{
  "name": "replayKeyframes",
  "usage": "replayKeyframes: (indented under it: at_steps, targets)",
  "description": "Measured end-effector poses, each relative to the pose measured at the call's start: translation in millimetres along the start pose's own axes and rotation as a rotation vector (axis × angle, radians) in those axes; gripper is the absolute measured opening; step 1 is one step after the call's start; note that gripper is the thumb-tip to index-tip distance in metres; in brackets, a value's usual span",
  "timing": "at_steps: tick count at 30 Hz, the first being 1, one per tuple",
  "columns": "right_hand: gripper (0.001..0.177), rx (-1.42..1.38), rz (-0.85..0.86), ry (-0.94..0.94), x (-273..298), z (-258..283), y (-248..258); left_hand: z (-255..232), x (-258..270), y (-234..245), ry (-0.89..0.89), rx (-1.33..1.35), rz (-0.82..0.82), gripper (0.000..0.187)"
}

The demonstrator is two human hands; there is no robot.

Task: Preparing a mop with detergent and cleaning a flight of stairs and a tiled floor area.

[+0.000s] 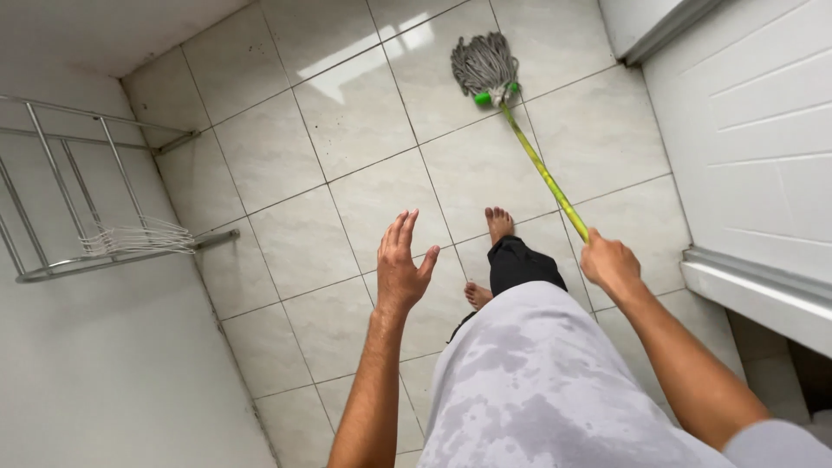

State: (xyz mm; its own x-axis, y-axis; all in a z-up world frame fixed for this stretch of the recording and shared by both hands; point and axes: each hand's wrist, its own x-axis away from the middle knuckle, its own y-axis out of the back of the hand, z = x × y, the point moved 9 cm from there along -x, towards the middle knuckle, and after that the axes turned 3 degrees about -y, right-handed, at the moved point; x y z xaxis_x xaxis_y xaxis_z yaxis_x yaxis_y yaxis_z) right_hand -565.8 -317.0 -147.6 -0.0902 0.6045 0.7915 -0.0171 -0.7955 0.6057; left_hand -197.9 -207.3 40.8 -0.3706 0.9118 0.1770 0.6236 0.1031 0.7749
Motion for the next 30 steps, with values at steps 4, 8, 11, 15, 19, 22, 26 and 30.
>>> replayKeyframes:
  at_steps: [4,8,11,15,19,22,26,30]
  targets:
    - [0.059,0.007,0.070,-0.019,76,-29,-35,7,15,-27,-0.024,-0.005,0.040,0.073]
    - [0.061,-0.149,0.063,0.027,42,-20,-49,-9,15,-38,-0.026,-0.011,0.056,0.073]
    - [0.061,-0.192,-0.002,0.055,-36,-5,-16,-27,5,-31,-0.028,-0.025,0.023,0.072]
    - [0.051,-0.157,-0.184,0.020,-217,-5,60,-40,-16,-24,0.013,-0.087,-0.052,0.071]
    - [0.043,-0.136,-0.274,0.047,-268,44,194,-45,-56,-34,0.066,-0.087,-0.083,0.069]
    - [0.042,-0.039,-0.319,0.114,-249,49,236,-56,-74,-49,0.100,-0.170,-0.072,0.071]
    - [0.042,-0.082,-0.278,0.063,-179,-15,240,-93,-123,-62,0.039,-0.161,-0.091,0.073]
    - [0.047,-0.096,-0.101,-0.041,-88,-93,187,-125,-161,-90,-0.091,-0.164,-0.050,0.076]
